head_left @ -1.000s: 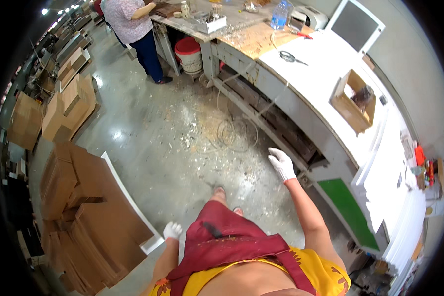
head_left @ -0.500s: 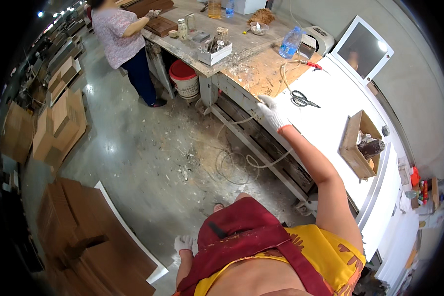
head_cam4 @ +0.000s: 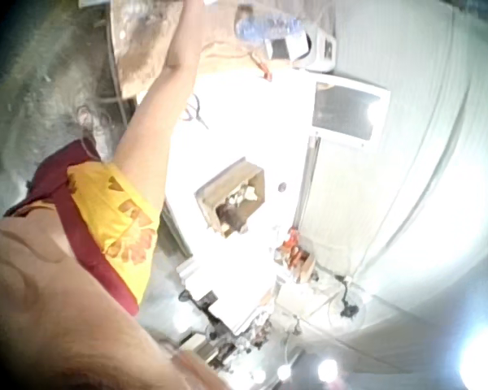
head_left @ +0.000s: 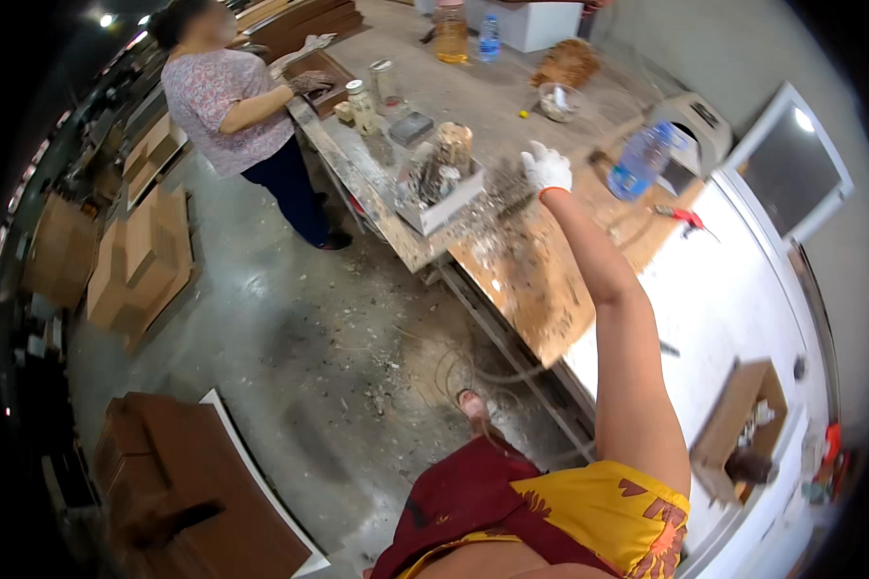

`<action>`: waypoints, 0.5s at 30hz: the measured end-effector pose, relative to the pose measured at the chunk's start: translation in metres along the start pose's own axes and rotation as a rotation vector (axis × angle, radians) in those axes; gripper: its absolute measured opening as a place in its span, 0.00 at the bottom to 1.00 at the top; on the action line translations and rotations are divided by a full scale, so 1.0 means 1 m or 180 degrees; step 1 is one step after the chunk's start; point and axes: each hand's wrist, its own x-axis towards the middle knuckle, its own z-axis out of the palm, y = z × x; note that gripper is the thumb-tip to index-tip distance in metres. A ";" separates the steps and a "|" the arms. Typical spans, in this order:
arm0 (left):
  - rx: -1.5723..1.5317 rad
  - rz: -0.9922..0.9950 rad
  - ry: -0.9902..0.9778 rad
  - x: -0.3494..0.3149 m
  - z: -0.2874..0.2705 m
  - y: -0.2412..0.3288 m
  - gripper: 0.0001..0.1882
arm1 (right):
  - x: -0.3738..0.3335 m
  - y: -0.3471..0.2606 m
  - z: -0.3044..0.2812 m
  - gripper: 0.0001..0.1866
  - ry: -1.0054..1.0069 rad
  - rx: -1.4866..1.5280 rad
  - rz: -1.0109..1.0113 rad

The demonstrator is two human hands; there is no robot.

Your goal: The person picks up long white molding pieces and stacks them on a workbench, then handles a flat brown panel.

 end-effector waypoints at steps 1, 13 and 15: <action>0.0200 -0.0161 0.0070 -0.015 0.001 -0.001 0.22 | 0.028 0.000 0.023 0.24 -0.0127 -0.0073 -0.0116; 0.0091 -0.1001 -0.0106 -0.108 -0.065 0.135 0.19 | 0.241 0.098 0.199 0.26 -0.1129 -0.1343 -0.0972; -0.0179 -0.1392 -0.0196 -0.108 -0.074 0.167 0.19 | 0.281 0.140 0.230 0.25 -0.1146 -0.0993 -0.1094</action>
